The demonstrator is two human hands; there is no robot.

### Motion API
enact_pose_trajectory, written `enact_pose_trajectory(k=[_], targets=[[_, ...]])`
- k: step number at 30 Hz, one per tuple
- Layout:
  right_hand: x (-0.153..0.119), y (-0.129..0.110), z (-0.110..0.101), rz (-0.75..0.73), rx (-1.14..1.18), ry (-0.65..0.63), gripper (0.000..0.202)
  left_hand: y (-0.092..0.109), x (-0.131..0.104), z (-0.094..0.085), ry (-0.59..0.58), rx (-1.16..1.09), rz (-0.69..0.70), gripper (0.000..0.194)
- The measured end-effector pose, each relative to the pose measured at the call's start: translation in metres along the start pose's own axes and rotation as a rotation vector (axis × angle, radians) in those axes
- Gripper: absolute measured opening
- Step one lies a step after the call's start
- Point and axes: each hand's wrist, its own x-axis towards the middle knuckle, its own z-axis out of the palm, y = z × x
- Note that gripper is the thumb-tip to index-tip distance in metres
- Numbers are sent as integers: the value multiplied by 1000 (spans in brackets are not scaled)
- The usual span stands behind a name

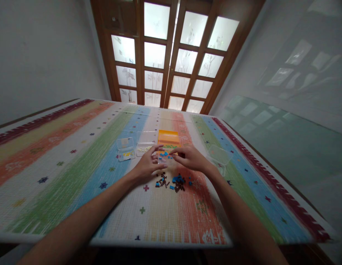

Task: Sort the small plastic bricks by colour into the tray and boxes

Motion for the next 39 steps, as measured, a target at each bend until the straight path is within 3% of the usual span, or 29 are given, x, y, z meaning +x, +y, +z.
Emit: enact_pose_trajectory(k=[8,17,26,33,39], targets=[[-18,-3,14,-31,-15,-194,20,-2,7,-7,38,21,-23,76],[-18,-8,42,-140,13,-286,23,-6,9,-11,19,-36,20,75],[-19,-11,35,-61,-89,-284,16,-2,8,-9,44,-31,20,74],[-17,-10,48,-183,-35,-292,20,-1,8,-10,45,-30,20,74],[-19,-12,45,-99,-42,-329,16,-3,9,-10,52,-21,14,74]])
